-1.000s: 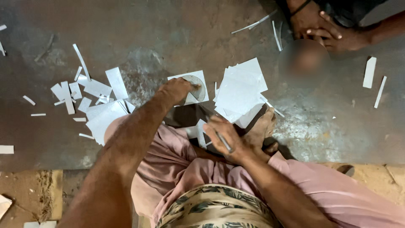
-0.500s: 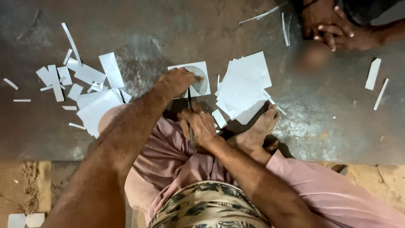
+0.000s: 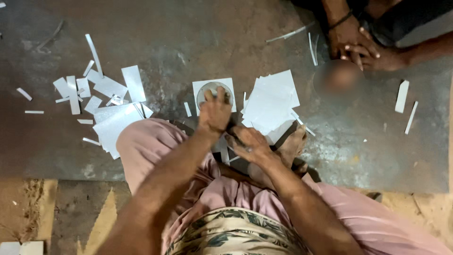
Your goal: The person sits on the floor cutting circular discs out of white foam sheets using a compass-style circle cutter, rotating the tool around a center point. They set finished circles and scrap aside, stack cut pieces, and hand a cut piece to a nearby person.
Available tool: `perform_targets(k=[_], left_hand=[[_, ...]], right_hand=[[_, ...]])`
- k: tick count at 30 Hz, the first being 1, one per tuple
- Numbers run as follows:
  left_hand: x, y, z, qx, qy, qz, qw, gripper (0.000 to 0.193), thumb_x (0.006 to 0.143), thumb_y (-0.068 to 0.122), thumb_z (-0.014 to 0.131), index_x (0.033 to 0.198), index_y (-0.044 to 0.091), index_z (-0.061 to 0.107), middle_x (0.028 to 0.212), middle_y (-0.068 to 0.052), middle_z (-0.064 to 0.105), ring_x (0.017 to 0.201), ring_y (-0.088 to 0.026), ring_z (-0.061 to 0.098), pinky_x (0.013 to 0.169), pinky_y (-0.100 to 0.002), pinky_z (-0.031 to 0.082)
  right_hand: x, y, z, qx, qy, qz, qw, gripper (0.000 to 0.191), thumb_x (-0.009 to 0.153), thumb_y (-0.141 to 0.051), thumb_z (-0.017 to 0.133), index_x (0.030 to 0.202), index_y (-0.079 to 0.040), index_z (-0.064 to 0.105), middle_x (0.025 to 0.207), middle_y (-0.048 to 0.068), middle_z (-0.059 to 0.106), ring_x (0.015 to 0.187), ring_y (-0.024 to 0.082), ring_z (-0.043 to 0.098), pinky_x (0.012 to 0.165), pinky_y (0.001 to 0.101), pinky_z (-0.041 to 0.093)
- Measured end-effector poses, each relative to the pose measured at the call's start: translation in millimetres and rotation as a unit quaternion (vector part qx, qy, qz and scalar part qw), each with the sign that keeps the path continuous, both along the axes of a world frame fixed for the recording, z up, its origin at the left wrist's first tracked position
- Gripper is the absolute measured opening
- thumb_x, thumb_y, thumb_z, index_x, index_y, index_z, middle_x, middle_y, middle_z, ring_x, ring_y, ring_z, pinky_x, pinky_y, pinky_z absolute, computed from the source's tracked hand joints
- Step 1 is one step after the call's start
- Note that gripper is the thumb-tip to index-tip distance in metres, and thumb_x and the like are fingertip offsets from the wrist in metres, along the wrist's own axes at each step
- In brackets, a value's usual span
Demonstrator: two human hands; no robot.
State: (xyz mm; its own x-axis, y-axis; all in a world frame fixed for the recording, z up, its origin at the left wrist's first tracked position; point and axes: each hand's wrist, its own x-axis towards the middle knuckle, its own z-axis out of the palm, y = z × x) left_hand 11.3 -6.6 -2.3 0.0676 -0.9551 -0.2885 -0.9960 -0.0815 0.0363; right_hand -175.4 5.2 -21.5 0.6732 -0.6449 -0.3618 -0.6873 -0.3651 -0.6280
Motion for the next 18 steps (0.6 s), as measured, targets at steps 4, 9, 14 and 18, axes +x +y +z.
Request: perform_targets(k=[4, 9, 14, 18], left_hand=[[-20.7, 1.6, 4.4, -0.057, -0.009, 0.071, 0.996, 0.046, 0.092, 0.025, 0.063, 0.133, 0.006, 0.067, 0.154, -0.018, 0.038, 0.122, -0.045, 0.048, 0.092, -0.063, 0.054], [-18.1, 1.5, 5.9, 0.012, 0.003, 0.055, 0.998, 0.055, 0.084, 0.021, 0.067, 0.137, 0.004, 0.061, 0.159, -0.022, 0.032, 0.126, -0.049, 0.044, 0.096, -0.063, 0.049], [-23.1, 1.6, -24.7, 0.04, -0.03, 0.01, 0.999, 0.046, 0.09, 0.024, 0.065, 0.133, 0.006, 0.064, 0.138, -0.017, 0.059, 0.128, -0.042, 0.054, 0.098, -0.059, 0.05], [-26.0, 1.5, -53.2, 0.015, -0.034, 0.005, 0.999, 0.039, 0.09, 0.021, 0.067, 0.128, 0.009, 0.07, 0.133, -0.01, 0.068, 0.121, -0.027, 0.065, 0.094, -0.047, 0.053]], right_hand=[[0.1, -40.0, 11.3, 0.133, -0.102, -0.113, 0.979, 0.018, 0.095, -0.016, 0.064, 0.1, -0.003, 0.075, 0.079, 0.012, 0.072, 0.069, 0.022, 0.065, 0.062, 0.0384, 0.053], [30.0, -108.8, 68.1, 0.013, -0.196, -0.108, 0.975, 0.022, 0.091, -0.015, 0.076, 0.108, -0.001, 0.077, 0.087, 0.006, 0.075, 0.077, 0.012, 0.067, 0.068, 0.0281, 0.054], [141.2, -126.5, 77.6, 0.127, -0.088, 0.117, 0.981, 0.026, 0.079, -0.022, 0.069, 0.099, -0.01, 0.08, 0.093, 0.008, 0.08, 0.089, 0.02, 0.075, 0.08, 0.0339, 0.058], [184.9, -125.6, 64.8, 0.11, 0.048, 0.238, 0.964, 0.029, 0.071, -0.019, 0.067, 0.096, -0.015, 0.082, 0.094, 0.009, 0.079, 0.09, 0.026, 0.075, 0.08, 0.0409, 0.058]])
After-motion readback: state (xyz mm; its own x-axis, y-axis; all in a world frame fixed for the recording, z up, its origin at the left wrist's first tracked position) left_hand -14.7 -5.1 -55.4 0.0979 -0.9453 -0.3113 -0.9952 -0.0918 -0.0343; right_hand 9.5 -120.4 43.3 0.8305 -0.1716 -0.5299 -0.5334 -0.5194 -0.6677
